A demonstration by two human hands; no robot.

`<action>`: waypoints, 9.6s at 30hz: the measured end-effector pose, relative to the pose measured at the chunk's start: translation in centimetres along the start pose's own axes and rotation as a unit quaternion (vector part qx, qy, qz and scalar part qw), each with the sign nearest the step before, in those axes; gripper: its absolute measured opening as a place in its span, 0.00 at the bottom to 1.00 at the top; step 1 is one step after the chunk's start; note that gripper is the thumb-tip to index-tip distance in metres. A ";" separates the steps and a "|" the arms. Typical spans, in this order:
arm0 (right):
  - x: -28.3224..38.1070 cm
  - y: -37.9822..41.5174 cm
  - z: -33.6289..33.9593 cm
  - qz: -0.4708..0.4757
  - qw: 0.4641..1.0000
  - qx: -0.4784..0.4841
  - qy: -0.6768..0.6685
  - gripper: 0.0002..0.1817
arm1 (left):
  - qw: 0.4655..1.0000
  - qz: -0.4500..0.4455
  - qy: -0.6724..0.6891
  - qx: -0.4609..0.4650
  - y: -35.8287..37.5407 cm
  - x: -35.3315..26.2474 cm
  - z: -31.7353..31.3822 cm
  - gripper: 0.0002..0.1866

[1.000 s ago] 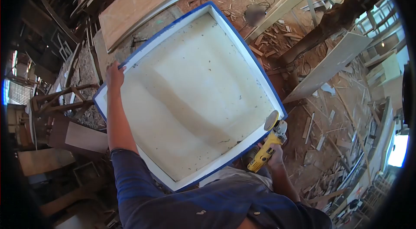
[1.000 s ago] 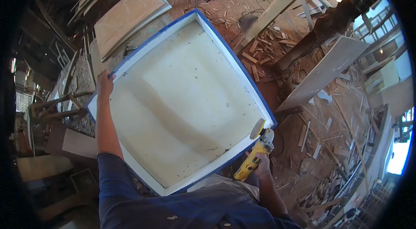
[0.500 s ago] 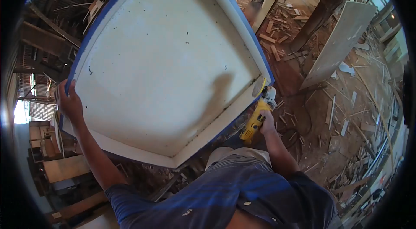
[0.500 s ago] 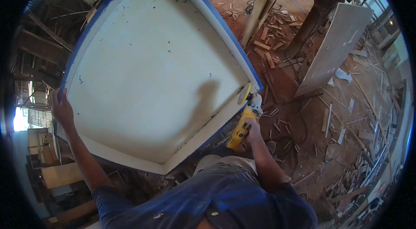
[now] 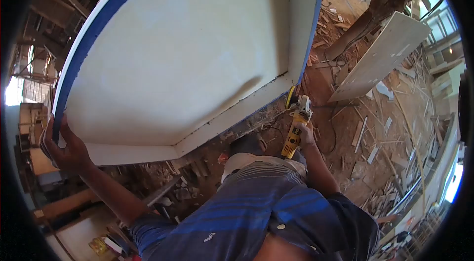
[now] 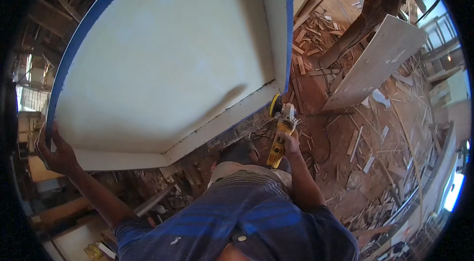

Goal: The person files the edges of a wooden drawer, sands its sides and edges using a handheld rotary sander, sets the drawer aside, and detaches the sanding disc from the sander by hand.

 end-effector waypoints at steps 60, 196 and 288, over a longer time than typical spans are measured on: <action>19.1 15.1 -48.8 0.355 0.883 0.080 -0.297 0.20 | 0.956 -0.169 0.197 0.138 5.3 -2.4 13.4 0.64; -21.9 12.0 -27.4 -0.179 0.806 -0.105 0.555 0.34 | 0.884 -0.115 0.263 0.368 7.2 13.7 7.6 0.43; -3.6 8.3 -1.7 -0.149 0.816 -0.151 0.538 0.31 | 0.926 0.074 0.183 0.323 6.5 19.7 10.4 0.37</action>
Point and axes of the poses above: each hand's wrist, its own y-axis away from the middle knuckle, its own z-axis out of the back of the hand, x = y × z, the point moved 4 cm from there along -y, towards the middle knuckle, and after that the axes turned 15 degrees about x, right-handed, at the moved point
